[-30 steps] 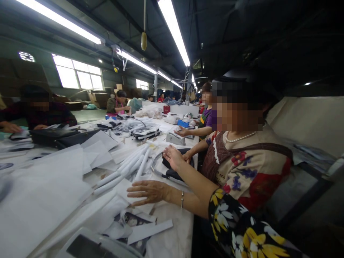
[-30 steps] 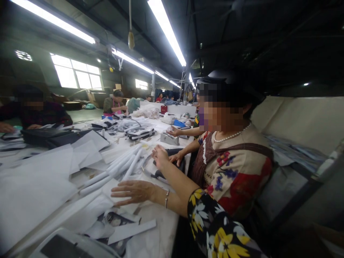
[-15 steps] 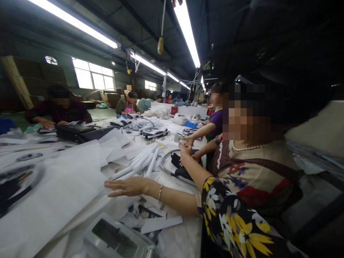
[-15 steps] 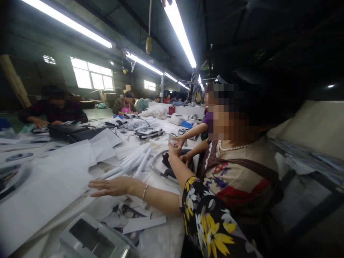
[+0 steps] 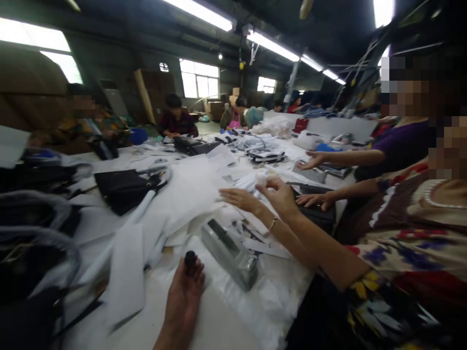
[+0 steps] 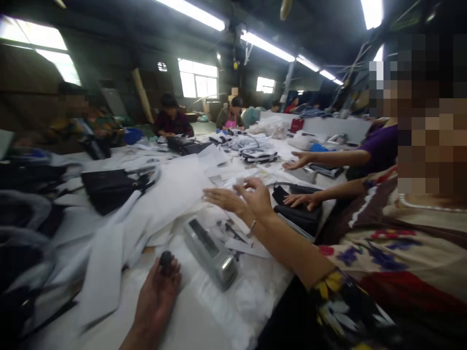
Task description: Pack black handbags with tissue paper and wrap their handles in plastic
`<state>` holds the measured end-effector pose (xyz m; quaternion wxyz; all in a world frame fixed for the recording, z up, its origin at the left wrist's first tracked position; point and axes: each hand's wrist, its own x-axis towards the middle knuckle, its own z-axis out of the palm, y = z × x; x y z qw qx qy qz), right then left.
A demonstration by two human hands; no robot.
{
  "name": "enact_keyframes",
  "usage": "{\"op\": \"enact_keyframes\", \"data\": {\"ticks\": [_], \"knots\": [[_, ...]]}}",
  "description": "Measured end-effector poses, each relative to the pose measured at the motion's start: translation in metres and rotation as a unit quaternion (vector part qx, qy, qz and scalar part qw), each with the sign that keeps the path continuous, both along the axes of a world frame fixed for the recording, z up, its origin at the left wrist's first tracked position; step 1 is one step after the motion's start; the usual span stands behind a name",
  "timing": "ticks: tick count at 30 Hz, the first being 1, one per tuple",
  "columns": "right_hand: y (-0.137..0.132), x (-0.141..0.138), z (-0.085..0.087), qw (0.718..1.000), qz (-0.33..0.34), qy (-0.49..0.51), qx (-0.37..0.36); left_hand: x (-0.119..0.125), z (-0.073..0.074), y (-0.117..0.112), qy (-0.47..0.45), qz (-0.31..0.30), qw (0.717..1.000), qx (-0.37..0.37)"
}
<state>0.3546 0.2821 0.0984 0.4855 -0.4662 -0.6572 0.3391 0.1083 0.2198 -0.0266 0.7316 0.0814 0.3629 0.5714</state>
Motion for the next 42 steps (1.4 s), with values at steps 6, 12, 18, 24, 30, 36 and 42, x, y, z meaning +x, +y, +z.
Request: {"op": "enact_keyframes", "data": {"ticks": [6, 12, 18, 24, 30, 36, 42], "knots": [[-0.103, -0.088, -0.052, 0.952, 0.095, -0.282, 0.074, -0.046, 0.064, -0.063, 0.098, 0.16, 0.978, 0.089], [-0.141, -0.159, -0.11, 0.873, 0.203, -0.442, 0.035, -0.081, 0.076, -0.155, 0.218, 0.163, 0.959, 0.073], [-0.17, -0.148, -0.09, 0.923, 0.191, -0.331, 0.055, -0.076, 0.059, -0.205, 0.205, 0.146, 0.967, 0.039], [-0.219, -0.138, -0.071, 0.973, 0.208, 0.029, -0.093, -0.048, 0.049, -0.215, 0.227, 0.064, 0.97, 0.063], [-0.228, -0.129, -0.079, 0.938, 0.198, 0.191, -0.211, -0.022, 0.041, -0.209, 0.307, 0.011, 0.948, 0.085], [-0.22, -0.114, -0.096, 0.862, 0.153, 0.378, -0.303, -0.035, 0.032, -0.189, 0.468, -0.012, 0.877, 0.11], [-0.2, -0.095, -0.118, 0.9, 0.05, 0.312, -0.3, -0.058, 0.015, -0.146, 0.618, 0.05, 0.775, 0.121]]}}
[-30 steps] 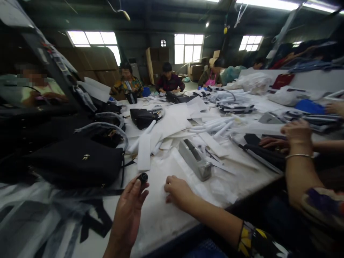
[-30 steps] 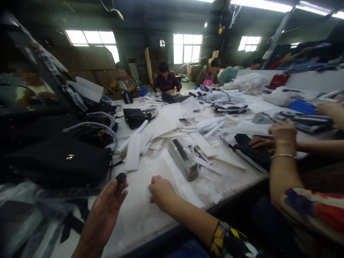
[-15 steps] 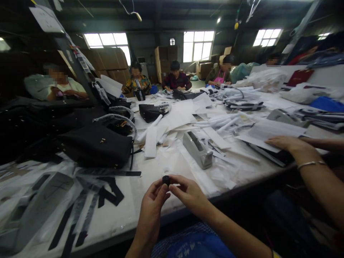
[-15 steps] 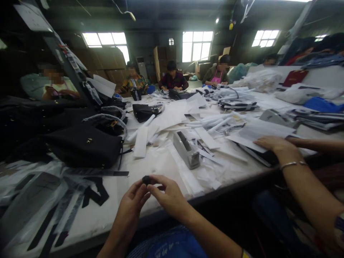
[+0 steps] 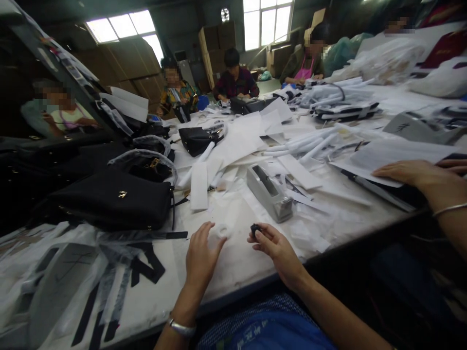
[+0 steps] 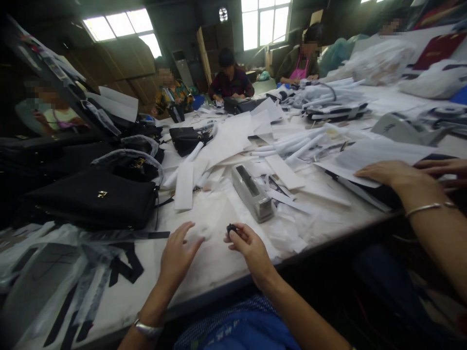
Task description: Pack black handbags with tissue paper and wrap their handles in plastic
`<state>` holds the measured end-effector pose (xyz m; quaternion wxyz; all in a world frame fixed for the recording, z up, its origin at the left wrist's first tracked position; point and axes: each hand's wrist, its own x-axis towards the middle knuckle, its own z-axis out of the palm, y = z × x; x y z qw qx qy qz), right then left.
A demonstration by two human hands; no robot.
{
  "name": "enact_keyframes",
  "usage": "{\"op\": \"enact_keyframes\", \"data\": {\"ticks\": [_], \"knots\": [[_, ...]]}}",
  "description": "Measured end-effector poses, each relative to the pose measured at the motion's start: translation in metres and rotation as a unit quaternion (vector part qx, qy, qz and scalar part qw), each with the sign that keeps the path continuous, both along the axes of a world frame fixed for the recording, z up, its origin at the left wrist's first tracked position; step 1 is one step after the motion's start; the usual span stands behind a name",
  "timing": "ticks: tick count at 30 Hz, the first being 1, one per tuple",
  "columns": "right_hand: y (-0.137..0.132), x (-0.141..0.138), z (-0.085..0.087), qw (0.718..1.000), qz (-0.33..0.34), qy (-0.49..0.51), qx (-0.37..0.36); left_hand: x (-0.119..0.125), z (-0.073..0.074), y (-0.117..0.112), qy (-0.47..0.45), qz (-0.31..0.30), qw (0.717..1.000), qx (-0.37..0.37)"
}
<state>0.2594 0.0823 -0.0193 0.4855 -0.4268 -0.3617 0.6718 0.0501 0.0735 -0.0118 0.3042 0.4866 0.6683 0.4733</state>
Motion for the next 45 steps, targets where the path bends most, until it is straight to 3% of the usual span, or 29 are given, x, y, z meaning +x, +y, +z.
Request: {"op": "enact_keyframes", "data": {"ticks": [6, 11, 17, 21, 23, 27, 31, 34, 37, 39, 41, 45], "knots": [[0.008, 0.002, -0.009, 0.998, 0.044, -0.051, -0.004, 0.003, -0.011, 0.022, -0.003, -0.055, 0.998, -0.038], [0.007, 0.003, -0.013, 0.997, 0.054, -0.049, 0.009, 0.002, 0.001, 0.015, -0.103, -0.045, 0.988, -0.105], [0.001, -0.003, 0.001, 0.975, 0.144, -0.079, 0.151, 0.019, 0.019, -0.007, -0.232, -0.081, 0.959, -0.142], [-0.002, -0.01, 0.004, 0.941, 0.19, -0.116, 0.254, 0.026, 0.018, -0.01, -0.233, -0.086, 0.96, -0.126], [0.0, -0.01, 0.003, 0.937, 0.189, -0.118, 0.271, 0.023, 0.015, -0.008, -0.22, -0.073, 0.965, -0.12], [0.018, -0.006, -0.001, 0.951, 0.156, -0.132, 0.233, 0.01, 0.012, -0.004, -0.2, -0.051, 0.972, -0.115], [0.047, -0.011, -0.014, 0.913, 0.221, -0.227, 0.256, 0.0, 0.014, -0.004, -0.213, -0.058, 0.968, -0.122], [0.061, -0.015, -0.021, 0.892, 0.154, -0.339, 0.256, -0.005, 0.017, -0.008, -0.242, -0.044, 0.961, -0.123], [0.057, -0.012, -0.011, 0.883, 0.066, -0.39, 0.254, -0.008, 0.02, -0.013, -0.275, -0.025, 0.953, -0.125], [0.045, -0.009, 0.004, 0.882, 0.044, -0.374, 0.282, -0.008, 0.022, -0.016, -0.291, -0.018, 0.948, -0.125], [0.03, -0.008, 0.02, 0.889, 0.07, -0.331, 0.309, -0.006, 0.024, -0.017, -0.299, -0.019, 0.946, -0.123], [0.004, -0.015, 0.033, 0.89, 0.217, -0.22, 0.336, 0.004, 0.026, -0.019, -0.27, -0.044, 0.955, -0.115]]}}
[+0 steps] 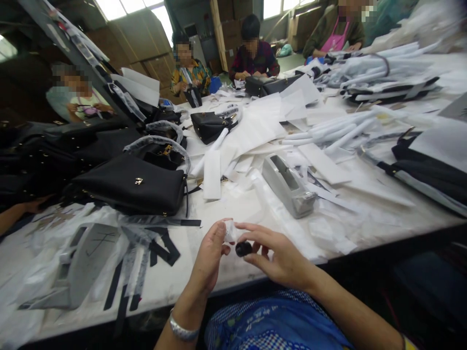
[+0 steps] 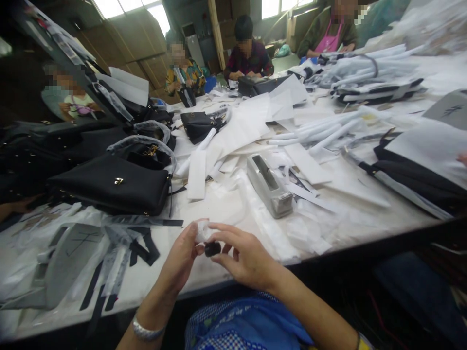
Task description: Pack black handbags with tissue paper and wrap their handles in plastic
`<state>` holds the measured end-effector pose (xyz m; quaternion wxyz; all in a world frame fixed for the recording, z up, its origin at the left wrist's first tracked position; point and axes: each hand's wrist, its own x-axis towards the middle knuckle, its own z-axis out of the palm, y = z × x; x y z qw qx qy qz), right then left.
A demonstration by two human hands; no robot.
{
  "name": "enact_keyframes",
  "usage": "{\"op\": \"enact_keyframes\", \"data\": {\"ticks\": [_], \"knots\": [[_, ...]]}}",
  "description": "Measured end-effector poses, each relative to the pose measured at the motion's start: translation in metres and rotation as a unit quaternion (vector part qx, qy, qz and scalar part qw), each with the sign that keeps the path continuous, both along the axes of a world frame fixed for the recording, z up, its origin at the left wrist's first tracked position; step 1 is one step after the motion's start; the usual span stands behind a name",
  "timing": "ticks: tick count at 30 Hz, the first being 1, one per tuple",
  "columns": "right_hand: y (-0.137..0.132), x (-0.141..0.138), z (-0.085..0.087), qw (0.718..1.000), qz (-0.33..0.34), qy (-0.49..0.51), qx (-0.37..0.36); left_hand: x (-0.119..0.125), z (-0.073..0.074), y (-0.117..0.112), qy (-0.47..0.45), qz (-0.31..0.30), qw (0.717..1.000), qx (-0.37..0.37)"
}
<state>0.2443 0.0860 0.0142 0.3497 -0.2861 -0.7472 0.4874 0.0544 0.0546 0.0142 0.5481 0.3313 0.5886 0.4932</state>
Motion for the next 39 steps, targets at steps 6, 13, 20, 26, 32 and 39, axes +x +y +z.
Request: {"op": "enact_keyframes", "data": {"ticks": [6, 13, 20, 26, 32, 39], "knots": [[-0.008, -0.006, -0.011, 0.999, 0.008, 0.041, 0.011, 0.007, 0.007, -0.007, 0.002, -0.052, 0.999, 0.016], [-0.009, 0.006, -0.011, 0.995, -0.002, 0.071, -0.069, 0.0, 0.023, -0.014, 0.002, -0.154, 0.988, 0.03], [-0.012, 0.013, -0.023, 0.983, 0.025, 0.103, -0.149, 0.001, 0.023, -0.016, 0.049, -0.173, 0.982, 0.064], [-0.016, 0.012, -0.033, 0.966, 0.033, 0.145, -0.213, 0.001, 0.019, -0.018, 0.178, -0.153, 0.97, 0.058], [-0.021, 0.008, -0.031, 0.938, 0.038, 0.212, -0.271, -0.001, 0.016, -0.022, 0.297, -0.128, 0.934, 0.15], [-0.027, 0.007, -0.029, 0.934, 0.017, 0.216, -0.283, -0.006, 0.009, -0.024, 0.273, -0.128, 0.932, 0.2]]}}
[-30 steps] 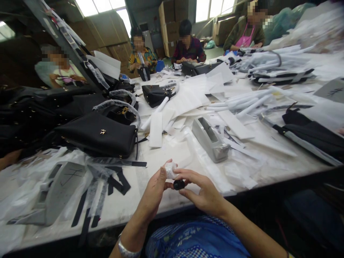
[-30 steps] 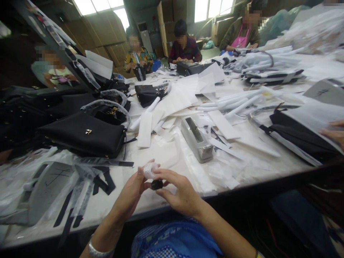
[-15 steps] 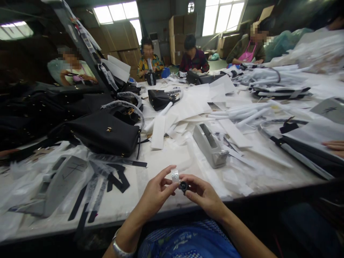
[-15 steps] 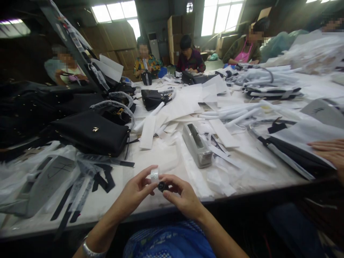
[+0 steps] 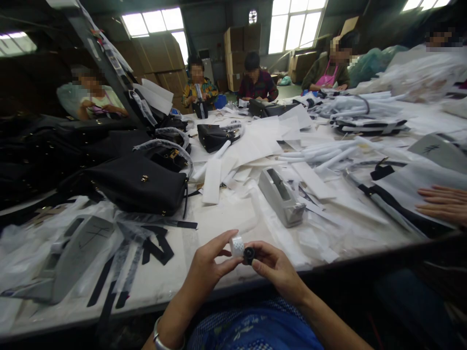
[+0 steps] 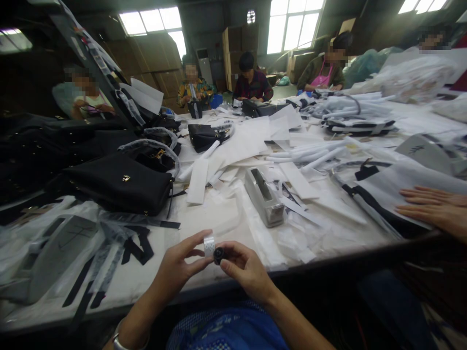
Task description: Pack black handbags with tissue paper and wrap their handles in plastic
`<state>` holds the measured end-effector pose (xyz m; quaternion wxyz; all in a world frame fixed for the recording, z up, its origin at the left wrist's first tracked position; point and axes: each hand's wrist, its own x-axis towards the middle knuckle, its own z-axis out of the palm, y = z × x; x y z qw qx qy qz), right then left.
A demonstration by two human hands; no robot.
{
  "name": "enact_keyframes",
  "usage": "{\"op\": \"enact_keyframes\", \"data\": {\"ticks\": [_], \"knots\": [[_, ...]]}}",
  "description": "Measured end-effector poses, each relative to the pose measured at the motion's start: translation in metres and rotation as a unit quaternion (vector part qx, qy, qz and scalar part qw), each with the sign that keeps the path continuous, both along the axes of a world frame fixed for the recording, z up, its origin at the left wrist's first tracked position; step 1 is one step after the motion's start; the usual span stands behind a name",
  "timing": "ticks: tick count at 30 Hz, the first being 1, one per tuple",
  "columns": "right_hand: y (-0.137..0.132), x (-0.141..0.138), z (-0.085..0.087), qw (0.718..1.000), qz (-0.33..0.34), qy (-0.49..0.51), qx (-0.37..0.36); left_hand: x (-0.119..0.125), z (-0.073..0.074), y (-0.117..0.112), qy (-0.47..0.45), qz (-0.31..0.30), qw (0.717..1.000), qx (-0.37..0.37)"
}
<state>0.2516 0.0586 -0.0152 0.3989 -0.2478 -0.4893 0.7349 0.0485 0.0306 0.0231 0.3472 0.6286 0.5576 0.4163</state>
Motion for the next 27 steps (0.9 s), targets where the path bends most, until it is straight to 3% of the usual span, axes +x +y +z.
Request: {"op": "enact_keyframes", "data": {"ticks": [8, 17, 23, 27], "knots": [[-0.003, -0.004, 0.0, 1.0, -0.02, -0.012, 0.01, 0.001, 0.002, -0.001, -0.013, 0.004, 1.0, -0.013], [0.001, 0.006, 0.008, 0.979, -0.028, -0.081, 0.185, 0.002, 0.007, -0.002, -0.079, 0.011, 0.99, -0.114], [-0.005, 0.003, 0.009, 0.991, -0.031, -0.082, 0.103, -0.002, 0.004, -0.002, -0.046, -0.012, 0.995, -0.091], [-0.007, 0.003, 0.007, 0.994, -0.032, -0.065, 0.085, 0.0, 0.007, 0.0, -0.048, -0.025, 0.994, -0.093]]}}
